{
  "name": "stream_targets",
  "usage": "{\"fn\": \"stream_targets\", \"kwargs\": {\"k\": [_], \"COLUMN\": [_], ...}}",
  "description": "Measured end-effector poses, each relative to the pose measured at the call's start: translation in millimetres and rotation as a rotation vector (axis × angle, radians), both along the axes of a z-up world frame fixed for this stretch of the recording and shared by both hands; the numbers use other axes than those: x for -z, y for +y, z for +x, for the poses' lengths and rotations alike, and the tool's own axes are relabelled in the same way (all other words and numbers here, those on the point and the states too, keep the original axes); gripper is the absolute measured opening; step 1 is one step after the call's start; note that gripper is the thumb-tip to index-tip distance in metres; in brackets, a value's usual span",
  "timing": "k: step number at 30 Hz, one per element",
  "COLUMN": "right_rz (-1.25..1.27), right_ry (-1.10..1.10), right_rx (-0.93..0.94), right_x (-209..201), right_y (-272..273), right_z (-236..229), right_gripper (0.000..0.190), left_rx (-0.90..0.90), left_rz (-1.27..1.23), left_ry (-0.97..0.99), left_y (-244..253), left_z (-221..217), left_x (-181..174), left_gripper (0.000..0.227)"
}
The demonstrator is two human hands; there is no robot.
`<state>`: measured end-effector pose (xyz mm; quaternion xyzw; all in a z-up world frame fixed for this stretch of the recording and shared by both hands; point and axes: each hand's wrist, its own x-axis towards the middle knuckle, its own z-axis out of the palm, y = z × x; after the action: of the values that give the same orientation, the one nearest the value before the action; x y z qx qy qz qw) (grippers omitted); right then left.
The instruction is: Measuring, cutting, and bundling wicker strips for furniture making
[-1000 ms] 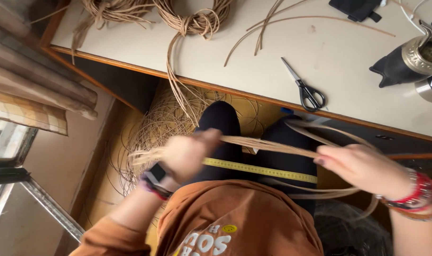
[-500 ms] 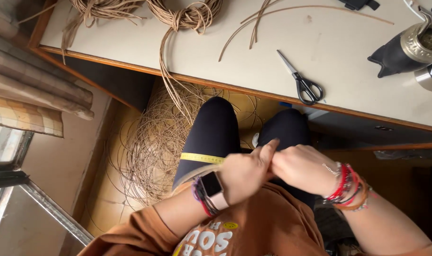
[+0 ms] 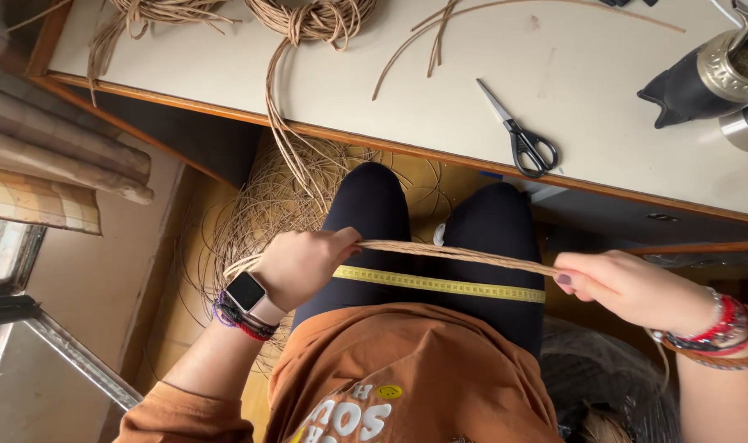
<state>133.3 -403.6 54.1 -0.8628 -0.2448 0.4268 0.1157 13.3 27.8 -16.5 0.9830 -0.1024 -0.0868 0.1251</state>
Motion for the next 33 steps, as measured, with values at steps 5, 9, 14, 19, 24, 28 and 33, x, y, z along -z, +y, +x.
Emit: {"fn": "stream_targets", "kwargs": {"k": [5,9,14,19,24,28,33], "right_rz": [0.003,0.002,0.053,0.164,-0.134,-0.210,0.088], "right_ry": [-0.119,-0.263,-0.343,-0.687,-0.900,-0.843,-0.960], "right_rx": [-0.133,-0.396,-0.137,0.113,0.081,0.013,0.194], "right_x": [3.1,11.1,-1.5,33.8,115.9,106.1,63.0], "right_y": [30.0,88.9,97.5,68.1,63.3,54.4,51.5], "right_z": [2.8,-17.3,0.0,48.5,105.0,107.4,58.4], "right_gripper": [0.032,0.031,0.022,0.024,0.067,0.054,0.042], "left_rx": [0.030,0.092,-0.216,-0.234,-0.252,-0.305,-0.507], "left_rz": [-0.178,-0.539,-0.154,-0.312,-0.690,-0.583,-0.681], "left_ry": [0.039,-0.355,-0.390,0.035,0.320,0.307,0.248], "left_y": [-15.9,-117.0,-188.4,-146.4,-123.2,-109.2,-75.6], "left_z": [6.3,13.6,20.9,49.5,61.7,65.1,65.3], "left_x": [-13.2,-38.7,19.2,32.7,56.2,36.8,39.1], "left_gripper": [0.062,0.100,0.027,0.021,0.028,0.024,0.028]}}
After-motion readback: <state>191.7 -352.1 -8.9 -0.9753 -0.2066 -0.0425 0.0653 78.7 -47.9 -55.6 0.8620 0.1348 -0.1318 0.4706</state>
